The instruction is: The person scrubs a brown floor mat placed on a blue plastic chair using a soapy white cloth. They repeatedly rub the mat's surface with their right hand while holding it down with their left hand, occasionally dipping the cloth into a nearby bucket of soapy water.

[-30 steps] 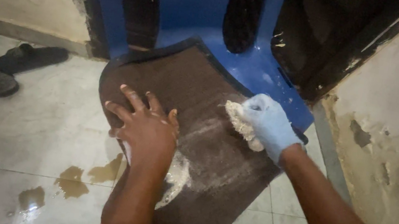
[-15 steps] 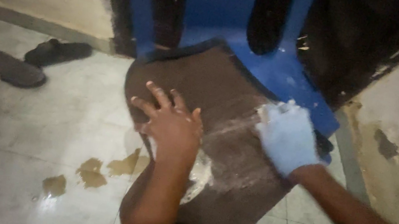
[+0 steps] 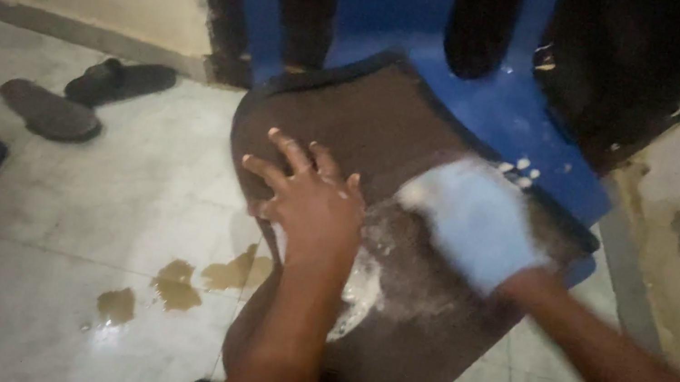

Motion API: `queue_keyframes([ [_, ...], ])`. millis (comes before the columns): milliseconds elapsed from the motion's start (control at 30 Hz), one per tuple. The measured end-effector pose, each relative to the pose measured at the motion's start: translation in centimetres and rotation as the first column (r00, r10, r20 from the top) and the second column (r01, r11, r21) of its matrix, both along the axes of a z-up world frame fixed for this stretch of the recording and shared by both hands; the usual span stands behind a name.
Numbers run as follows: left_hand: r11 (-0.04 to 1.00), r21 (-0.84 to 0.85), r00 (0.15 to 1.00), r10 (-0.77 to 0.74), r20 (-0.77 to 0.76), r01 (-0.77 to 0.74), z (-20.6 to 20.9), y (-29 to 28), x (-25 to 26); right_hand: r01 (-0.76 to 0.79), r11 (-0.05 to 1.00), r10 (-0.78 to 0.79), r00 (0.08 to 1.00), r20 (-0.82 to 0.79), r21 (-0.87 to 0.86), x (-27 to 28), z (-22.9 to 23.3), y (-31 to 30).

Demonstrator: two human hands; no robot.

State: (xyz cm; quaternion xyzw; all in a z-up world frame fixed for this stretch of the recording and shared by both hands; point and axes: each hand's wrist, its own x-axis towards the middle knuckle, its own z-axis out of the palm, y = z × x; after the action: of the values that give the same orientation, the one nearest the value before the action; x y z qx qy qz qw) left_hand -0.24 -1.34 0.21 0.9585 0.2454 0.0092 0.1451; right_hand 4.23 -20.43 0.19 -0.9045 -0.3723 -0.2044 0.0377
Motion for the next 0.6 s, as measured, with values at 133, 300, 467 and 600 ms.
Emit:
queue_keyframes([
  [133,0.999,0.054,1.0,0.002,0.016,-0.003,-0.5,0.2,-0.8,0.595,0.803,-0.588,0.786,-0.191,-0.024,4.8,1.9,-3.6],
  [300,0.999,0.037,1.0,-0.002,-0.01,0.002,-0.8,0.1,-0.1,0.309,0.943,-0.293,0.947,-0.13,0.126,-0.8,-4.8,4.2],
  [467,0.998,-0.064,0.997,-0.007,-0.071,0.002,-0.8,0.7,0.3,-0.164,0.985,0.171,0.975,0.143,-0.059,1.9,-1.7,0.3],
  [600,1.0,0.017,1.0,-0.006,0.006,0.005,-1.1,0.6,-0.8,0.608,0.79,-0.596,0.73,-0.335,-0.079,5.0,1.4,-1.8],
])
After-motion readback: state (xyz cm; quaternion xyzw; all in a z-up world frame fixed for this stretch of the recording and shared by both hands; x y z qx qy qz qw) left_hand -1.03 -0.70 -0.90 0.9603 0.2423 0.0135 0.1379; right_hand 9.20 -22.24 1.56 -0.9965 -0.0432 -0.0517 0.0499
